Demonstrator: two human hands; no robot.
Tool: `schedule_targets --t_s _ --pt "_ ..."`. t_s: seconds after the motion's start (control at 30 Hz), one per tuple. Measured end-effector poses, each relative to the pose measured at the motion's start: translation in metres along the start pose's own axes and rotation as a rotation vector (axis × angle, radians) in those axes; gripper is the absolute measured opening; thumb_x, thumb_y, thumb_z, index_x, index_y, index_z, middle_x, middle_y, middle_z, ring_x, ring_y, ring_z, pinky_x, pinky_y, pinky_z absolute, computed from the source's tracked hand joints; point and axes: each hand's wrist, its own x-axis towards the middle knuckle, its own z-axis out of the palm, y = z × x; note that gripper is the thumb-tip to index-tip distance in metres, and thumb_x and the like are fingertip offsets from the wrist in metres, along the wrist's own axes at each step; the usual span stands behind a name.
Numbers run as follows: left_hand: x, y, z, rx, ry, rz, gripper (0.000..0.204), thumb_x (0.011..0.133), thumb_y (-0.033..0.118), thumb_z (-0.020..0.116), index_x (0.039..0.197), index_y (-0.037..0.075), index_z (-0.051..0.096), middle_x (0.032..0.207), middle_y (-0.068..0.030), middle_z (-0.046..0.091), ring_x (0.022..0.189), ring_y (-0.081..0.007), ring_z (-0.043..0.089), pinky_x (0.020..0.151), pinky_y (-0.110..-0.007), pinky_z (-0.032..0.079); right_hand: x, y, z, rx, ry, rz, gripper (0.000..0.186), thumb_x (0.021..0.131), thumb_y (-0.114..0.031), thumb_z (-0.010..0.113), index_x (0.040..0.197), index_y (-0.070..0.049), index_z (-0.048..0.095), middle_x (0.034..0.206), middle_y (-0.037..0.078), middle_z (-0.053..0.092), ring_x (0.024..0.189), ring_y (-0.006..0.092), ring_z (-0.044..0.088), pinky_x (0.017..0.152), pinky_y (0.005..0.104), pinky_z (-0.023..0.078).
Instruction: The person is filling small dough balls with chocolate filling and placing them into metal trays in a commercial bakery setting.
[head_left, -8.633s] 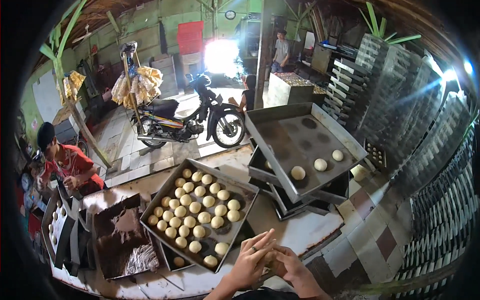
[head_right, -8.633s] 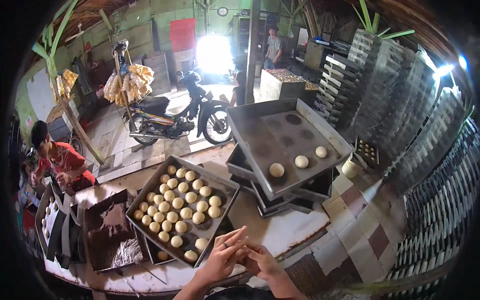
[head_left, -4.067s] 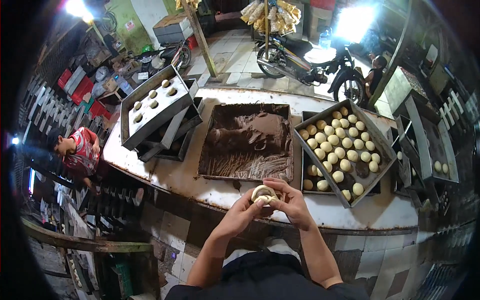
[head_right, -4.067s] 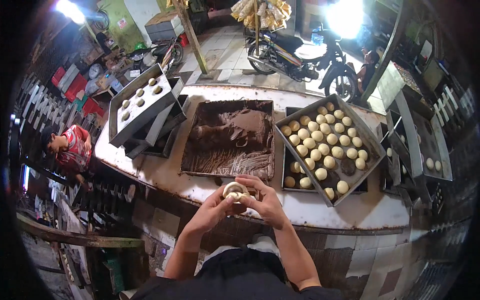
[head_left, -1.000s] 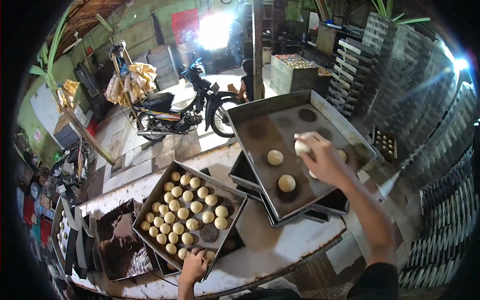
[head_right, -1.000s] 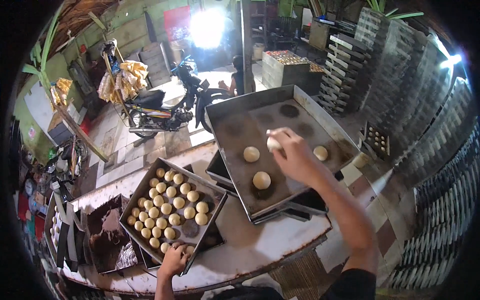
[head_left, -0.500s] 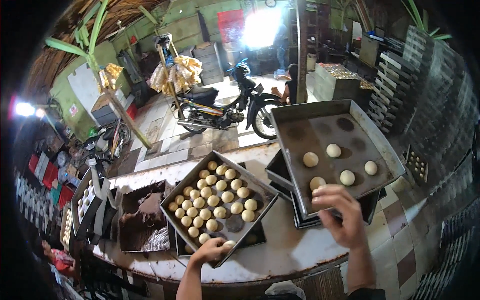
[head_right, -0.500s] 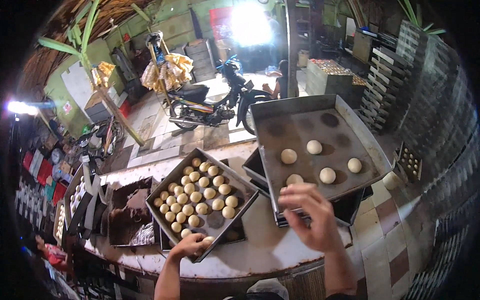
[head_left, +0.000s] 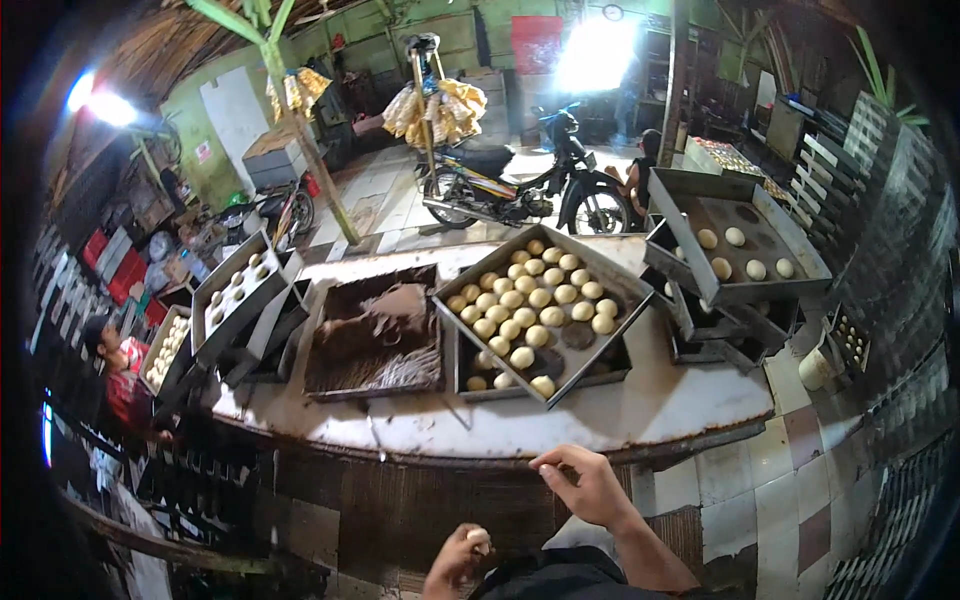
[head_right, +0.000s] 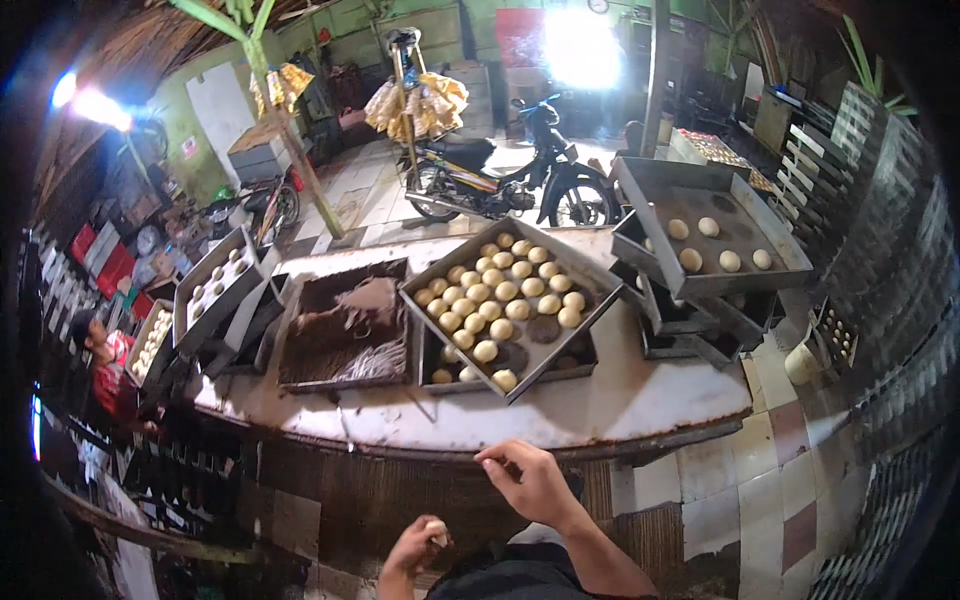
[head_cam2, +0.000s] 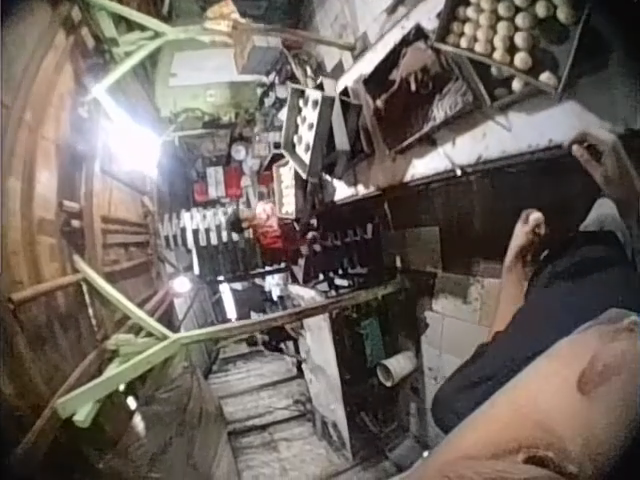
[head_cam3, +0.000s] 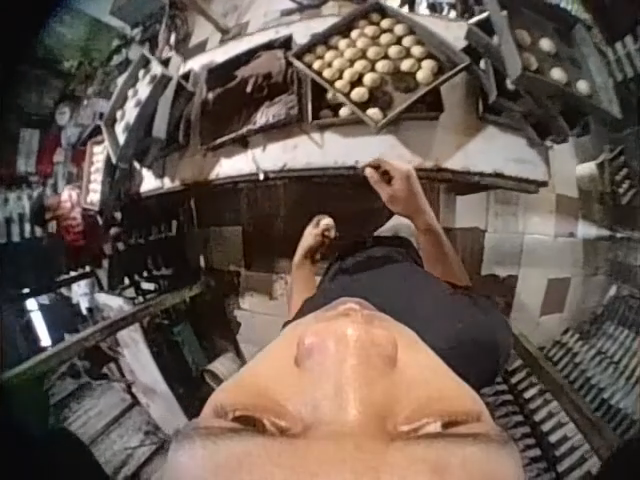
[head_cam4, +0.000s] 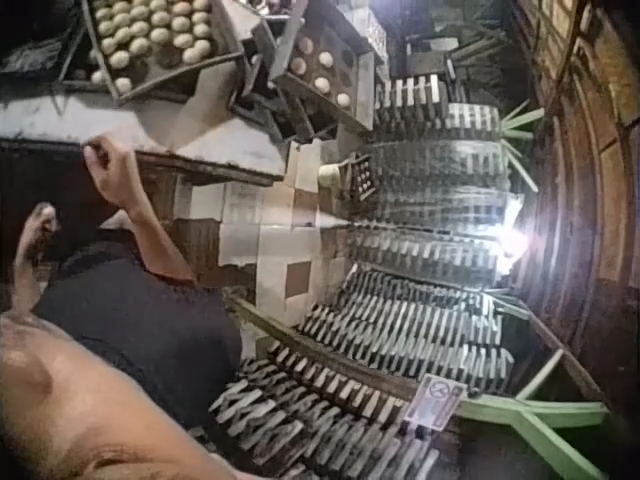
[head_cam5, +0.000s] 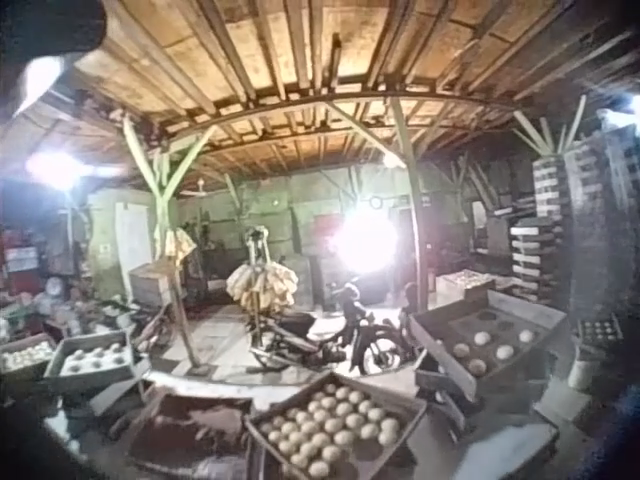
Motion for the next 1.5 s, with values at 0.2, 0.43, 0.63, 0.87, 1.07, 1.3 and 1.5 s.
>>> schedule_targets --t_s 0.2,0.43,0.63,0.87,1.07,1.3,1.5 --pt "-0.061 -0.079 -0.065 -0.573 0.344 0.18 0.032 0.102 0.004 0.062 0.129 0.0 0.046 0.109 -0.0228 0.069 0.08 -0.0228 0.068 0.068 -0.036 0.06 -0.006 -0.042 0.106 -0.083 -0.314 -0.16 0.017 0.097 -0.011 0.065 0.106 0.0 0.072 0.1 0.017 0.071 0.091 0.0312 0.069 0.082 0.0387 0.054" --pt "-0.081 0.06 -0.082 -0.391 0.087 0.579 0.024 0.103 0.015 0.064 0.118 -0.003 0.061 0.111 -0.0119 0.069 0.096 -0.0174 0.068 0.082 -0.031 0.058 0.012 -0.067 0.199 -0.153 -0.409 -0.503 0.016 0.094 -0.014 0.067 0.099 0.001 0.07 0.105 0.014 0.067 0.105 0.0338 0.062 0.095 0.0441 0.05" --pt "-0.013 0.116 -0.039 -0.196 0.128 0.675 0.027 0.107 0.023 0.06 0.102 -0.001 0.07 0.091 -0.0002 0.068 0.081 -0.0081 0.062 0.073 -0.025 0.05 0.088 0.031 0.233 -0.236 -0.124 -0.668 0.021 0.091 -0.021 0.063 0.097 -0.002 0.068 0.103 0.018 0.065 0.103 0.0391 0.059 0.094 0.0486 0.046" --pt "0.009 0.127 -0.095 -0.522 0.165 0.302 0.029 0.107 0.022 0.061 0.12 -0.002 0.067 0.106 -0.0077 0.072 0.097 -0.0176 0.07 0.085 -0.033 0.058 0.117 0.097 0.243 -0.222 -0.071 -0.317 0.027 0.093 -0.011 0.061 0.116 0.001 0.059 0.113 0.025 0.06 0.112 0.0458 0.056 0.1 0.051 0.044" --pt "0.047 0.154 -0.118 -0.573 0.143 0.261 0.029 0.106 0.022 0.06 0.121 -0.003 0.066 0.11 -0.01 0.072 0.1 -0.0199 0.07 0.09 -0.035 0.058 0.161 0.159 0.249 -0.283 0.005 0.13 0.037 0.093 -0.002 0.061 0.127 0.004 0.049 0.118 0.032 0.061 0.11 0.0504 0.06 0.096 0.0529 0.049" --pt "0.06 0.19 -0.147 -0.366 0.101 0.123 0.03 0.106 0.025 0.061 0.121 -0.001 0.066 0.107 -0.007 0.072 0.084 -0.01 0.066 0.071 -0.025 0.053 0.235 0.102 0.258 -0.301 0.043 -0.017 0.022 0.096 0.002 0.053 0.117 0.004 0.059 0.111 0.03 0.068 0.104 0.0495 0.065 0.088 0.0532 0.051" --pt "0.092 0.222 -0.205 -0.311 -0.009 0.174 0.031 0.106 0.028 0.061 0.12 0.001 0.067 0.102 -0.0043 0.073 0.083 -0.0078 0.063 0.071 -0.023 0.049 0.337 0.095 0.3 -0.744 -0.067 0.29 0.031 0.09 0.004 0.054 0.118 0.002 0.066 0.106 0.032 0.07 0.103 0.0475 0.068 0.091 0.0526 0.054"
